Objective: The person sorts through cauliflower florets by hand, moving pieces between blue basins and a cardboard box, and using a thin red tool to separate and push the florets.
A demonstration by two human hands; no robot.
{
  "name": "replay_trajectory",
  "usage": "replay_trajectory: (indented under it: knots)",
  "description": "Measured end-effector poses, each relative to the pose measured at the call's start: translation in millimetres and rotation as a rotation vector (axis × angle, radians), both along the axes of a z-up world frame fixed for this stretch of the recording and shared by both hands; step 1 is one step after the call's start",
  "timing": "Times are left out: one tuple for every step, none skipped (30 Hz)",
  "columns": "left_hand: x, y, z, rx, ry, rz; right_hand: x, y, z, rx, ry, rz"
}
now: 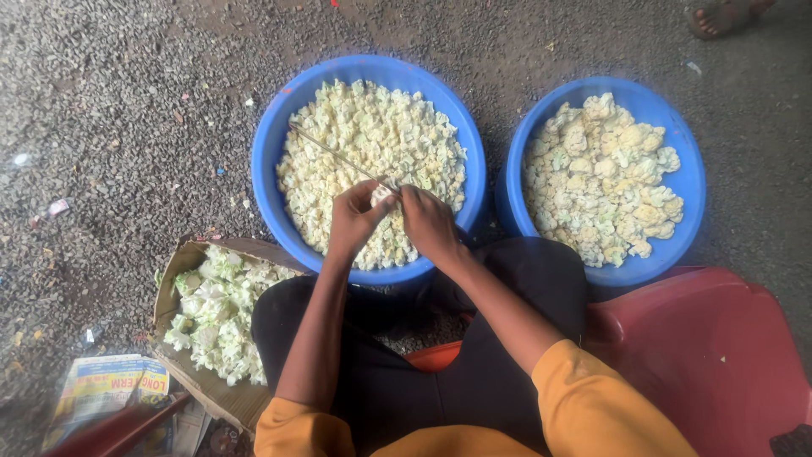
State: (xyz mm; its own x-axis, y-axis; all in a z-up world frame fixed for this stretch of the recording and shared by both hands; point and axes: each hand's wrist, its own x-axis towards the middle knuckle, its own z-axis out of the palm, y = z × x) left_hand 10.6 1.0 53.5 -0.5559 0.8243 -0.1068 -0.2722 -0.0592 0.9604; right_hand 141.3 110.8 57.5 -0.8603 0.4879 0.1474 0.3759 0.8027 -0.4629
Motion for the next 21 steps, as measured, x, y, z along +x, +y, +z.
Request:
replay_trajectory:
  knots:
    - [2, 0, 1, -0.048, 0.001, 0.007, 2, 0, 0, 0.020, 0.023, -0.001]
    - [4, 0, 2, -0.095, 0.003, 0.013, 3, 0, 1, 0.039, 0.046, -0.002]
    - [4, 0, 2, -0.092, 0.002, 0.014, 4, 1, 2, 0.043, 0.046, -0.001]
    - [5, 1, 2, -0.058, -0.025, 0.012, 5, 1, 4, 0.011, 0.046, 0.001]
    - [4, 1, 1, -0.024, -0.052, 0.011, 4, 1, 7, -0.022, 0.048, 0.005]
    - [2, 1, 1, -0.021, -0.050, 0.014, 2, 3, 9, -0.020, 0.049, 0.007]
    - [1, 1, 0, -0.026, -0.041, 0.002, 0, 4, 12, -0.143, -0.048, -0.021]
    - [0, 0, 0, -0.030, -0.033, -0.009, -1, 5, 14, -0.266, -0.146, -0.048]
    - [-1, -1, 0, -0.031, -0.031, -0.005, 0, 6, 16, -0.266, -0.146, -0.044]
    - [-3, -2, 1, 0.016, -0.055, -0.014, 1, 8, 18, -0.453, -0.045, -0.020]
    - [-3, -2, 1, 0.063, -0.079, -0.026, 2, 9, 18, -0.640, 0.058, 0.001]
    - [-4, -2, 2, 0.062, -0.078, -0.026, 1, 9, 16, -0.641, 0.059, 0.002]
    - [-4, -1, 2, 0.046, -0.107, -0.006, 0, 9, 14, -0.786, 0.078, -0.043]
    - [-4, -1, 2, 0.030, -0.136, 0.014, 0, 9, 12, -0.930, 0.097, -0.088]
    - [-4, 0, 2, 0.029, -0.136, 0.012, -1, 11, 9, -0.930, 0.098, -0.090]
    - [-5, 0, 2, 0.032, -0.135, 0.005, -2, 14, 8, -0.975, 0.107, -0.094]
    - [-5, 0, 2, 0.034, -0.133, 0.000, -4, 16, 7, -1.020, 0.116, -0.097]
    - [-5, 0, 3, 0.034, -0.132, 0.000, -4, 18, 7, -1.021, 0.116, -0.097]
    - [-4, 0, 3, 0.043, -0.142, 0.002, -4, 19, 8, -0.932, 0.109, -0.148]
    - [-4, 0, 3, 0.051, -0.152, 0.003, -3, 19, 10, -0.842, 0.102, -0.198]
    - [-4, 0, 3, 0.050, -0.153, 0.002, -1, 18, 13, -0.843, 0.102, -0.200]
